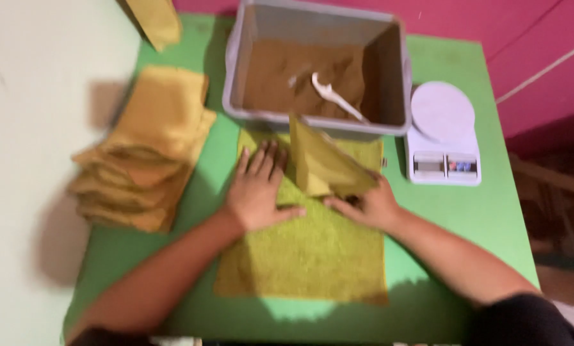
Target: Folding the tops of paper coffee bags into a triangular seal on a work surface.
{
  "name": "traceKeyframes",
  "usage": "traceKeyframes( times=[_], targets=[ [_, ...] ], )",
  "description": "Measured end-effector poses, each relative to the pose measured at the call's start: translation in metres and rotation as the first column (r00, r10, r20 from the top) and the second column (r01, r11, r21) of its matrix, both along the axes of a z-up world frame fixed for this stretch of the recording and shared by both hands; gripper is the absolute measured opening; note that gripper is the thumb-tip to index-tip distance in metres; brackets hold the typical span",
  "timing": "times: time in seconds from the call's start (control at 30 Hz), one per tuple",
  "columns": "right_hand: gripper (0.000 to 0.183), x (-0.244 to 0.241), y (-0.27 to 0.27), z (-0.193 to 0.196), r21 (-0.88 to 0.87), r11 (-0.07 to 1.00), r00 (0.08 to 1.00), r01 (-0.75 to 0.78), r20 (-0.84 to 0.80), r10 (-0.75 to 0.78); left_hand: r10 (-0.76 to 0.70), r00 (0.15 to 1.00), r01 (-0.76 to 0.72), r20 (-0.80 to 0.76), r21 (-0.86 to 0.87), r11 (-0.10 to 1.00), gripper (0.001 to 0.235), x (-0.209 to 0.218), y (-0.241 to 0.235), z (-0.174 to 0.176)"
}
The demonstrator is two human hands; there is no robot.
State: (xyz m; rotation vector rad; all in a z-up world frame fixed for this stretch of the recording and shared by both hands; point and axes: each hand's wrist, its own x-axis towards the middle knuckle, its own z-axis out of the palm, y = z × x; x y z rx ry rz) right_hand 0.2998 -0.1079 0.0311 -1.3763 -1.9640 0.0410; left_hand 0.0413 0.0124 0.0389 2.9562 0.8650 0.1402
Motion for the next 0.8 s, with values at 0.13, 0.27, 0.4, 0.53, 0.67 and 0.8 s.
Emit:
traceKeyframes(
  times=[0.13,0.27,0.4,0.53,0.67,0.8],
  targets=[
    [0.053,0.021,-0.004,-0.034,0.288,0.958,0.881,0.002,-0.453,0.134,-0.02,0.996,0.012,-0.085,-0.091,0.996,0.12,0.0,-0.001,0.018],
    [0.075,0.0,0.004,-0.023,0.468,0.876,0.777,0.114,-0.592,0.215,-0.007,0.998,0.006,-0.062,-0.013,1.0,0.119,0.002,0.001,0.001],
    [0.104,0.014,0.006,-0.036,0.554,0.831,0.914,-0.06,-0.304,0.269,-0.004,0.999,0.001,0.046,0.063,0.998,0.122,-0.002,0.003,-0.02],
    [0.107,0.005,0.004,-0.018,0.47,0.878,0.925,-0.088,-0.29,0.247,-0.01,0.999,0.007,0.053,0.059,0.998,0.123,-0.002,0.002,-0.021],
    [0.056,-0.005,0.012,0.011,0.159,0.981,0.971,-0.108,-0.196,0.139,-0.02,0.992,0.001,0.128,0.144,0.99,0.119,-0.001,0.004,-0.028],
    [0.027,-0.002,0.013,-0.004,0.116,0.989,0.988,-0.09,-0.117,0.104,-0.011,0.988,-0.011,0.154,0.14,0.99,0.117,0.0,0.001,-0.025]
  ],
)
